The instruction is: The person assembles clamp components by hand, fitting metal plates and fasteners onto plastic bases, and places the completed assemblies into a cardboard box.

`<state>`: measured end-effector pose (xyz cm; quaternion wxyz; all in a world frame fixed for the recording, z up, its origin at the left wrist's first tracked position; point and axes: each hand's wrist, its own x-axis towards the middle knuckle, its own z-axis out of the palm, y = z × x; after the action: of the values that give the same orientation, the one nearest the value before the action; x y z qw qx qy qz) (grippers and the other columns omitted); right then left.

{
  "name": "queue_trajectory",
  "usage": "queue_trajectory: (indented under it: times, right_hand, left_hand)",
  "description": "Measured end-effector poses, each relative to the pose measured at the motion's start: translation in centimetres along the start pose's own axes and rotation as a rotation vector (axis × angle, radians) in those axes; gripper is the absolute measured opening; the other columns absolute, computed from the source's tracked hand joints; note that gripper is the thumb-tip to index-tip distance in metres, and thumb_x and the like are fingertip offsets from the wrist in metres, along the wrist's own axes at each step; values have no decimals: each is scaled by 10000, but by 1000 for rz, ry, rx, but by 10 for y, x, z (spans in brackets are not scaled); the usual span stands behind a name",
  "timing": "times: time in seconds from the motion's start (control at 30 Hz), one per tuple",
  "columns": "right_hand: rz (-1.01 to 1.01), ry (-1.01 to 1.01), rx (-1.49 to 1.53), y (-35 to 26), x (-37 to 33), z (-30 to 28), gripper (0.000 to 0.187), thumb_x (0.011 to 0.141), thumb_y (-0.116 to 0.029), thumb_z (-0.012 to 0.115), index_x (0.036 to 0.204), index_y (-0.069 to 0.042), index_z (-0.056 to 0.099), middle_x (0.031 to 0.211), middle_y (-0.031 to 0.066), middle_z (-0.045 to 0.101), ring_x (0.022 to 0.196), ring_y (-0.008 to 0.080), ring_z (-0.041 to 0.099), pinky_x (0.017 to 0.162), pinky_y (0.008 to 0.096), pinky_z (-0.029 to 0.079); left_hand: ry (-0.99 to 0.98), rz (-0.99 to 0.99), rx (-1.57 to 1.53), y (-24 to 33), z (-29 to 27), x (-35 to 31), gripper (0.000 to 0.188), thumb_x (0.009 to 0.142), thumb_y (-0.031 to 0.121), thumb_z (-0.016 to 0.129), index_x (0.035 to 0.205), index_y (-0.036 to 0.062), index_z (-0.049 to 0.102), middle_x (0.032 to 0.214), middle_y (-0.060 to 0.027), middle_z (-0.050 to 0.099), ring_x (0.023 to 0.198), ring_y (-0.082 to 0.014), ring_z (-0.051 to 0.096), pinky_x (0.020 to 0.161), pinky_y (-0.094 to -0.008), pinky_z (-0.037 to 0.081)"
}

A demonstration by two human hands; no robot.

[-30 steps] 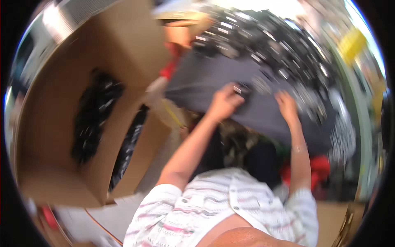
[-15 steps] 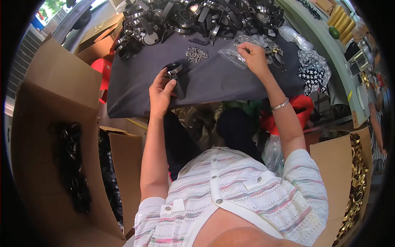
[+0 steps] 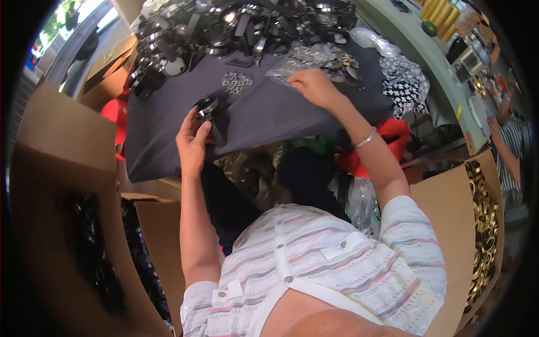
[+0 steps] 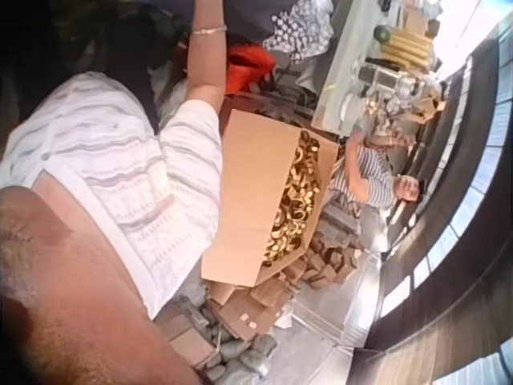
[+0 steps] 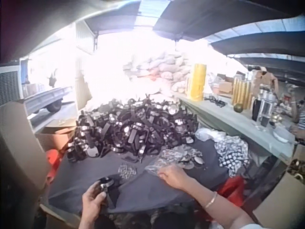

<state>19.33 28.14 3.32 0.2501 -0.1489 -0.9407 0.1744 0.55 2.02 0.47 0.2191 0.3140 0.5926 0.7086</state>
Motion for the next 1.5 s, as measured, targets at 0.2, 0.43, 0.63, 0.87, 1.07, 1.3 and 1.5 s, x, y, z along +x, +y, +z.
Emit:
queue_trajectory:
  times: [0.2,0.43,0.63,0.87,1.07,1.3,1.5]
  right_hand:
    - [-72,231,-115,-12,6,16,43,754,-82,551,787,-63,570,775,132,579,710,336,590,613,430,473]
    - [351,465,-369,44,-30,-53,119,796,-172,564,798,-56,594,787,148,587,738,327,585,623,419,472]
    - [568,227,-458,66,-26,-39,282,798,-320,590,778,-39,610,843,154,597,799,308,605,627,418,495]
    - [519,235,-609,85,-39,-45,117,751,-87,521,794,-10,597,848,178,586,720,320,621,597,414,507]
    - [374,287,-737,95,-37,-55,94,743,-86,517,766,-16,575,792,144,570,645,282,620,543,379,505]
    - [325,394,-817,87,-49,-69,52,731,-87,530,752,-45,553,755,112,546,608,253,617,517,349,506]
    - [398,492,-669,84,-58,-65,47,746,-82,513,784,-56,523,785,124,538,632,280,611,527,365,504]
  left_hand:
    - [18,18,11,-3,-9,-1,441,833,47,571,1258,15,457,859,-15,574,647,-48,502,529,-179,439]
    - [10,10,102,5,13,9,454,836,93,577,1266,19,452,931,-44,593,634,-62,500,512,-186,426]
    - [-16,44,101,-17,-28,1,454,861,107,542,1289,20,417,1051,-64,557,744,-77,518,540,-187,442]
    - [-59,82,45,-13,-9,3,459,875,119,540,1299,17,398,874,-7,518,677,-52,473,521,-175,427]
    - [-40,87,43,-11,-5,7,462,873,117,545,1299,17,397,818,7,500,646,-38,453,498,-167,420]
    - [-23,87,27,-6,-5,1,451,871,123,554,1290,26,416,812,13,494,632,-33,442,493,-161,417]
    - [15,62,82,-8,-14,-7,456,860,121,565,1284,27,426,874,-9,543,626,-40,451,496,-167,413]
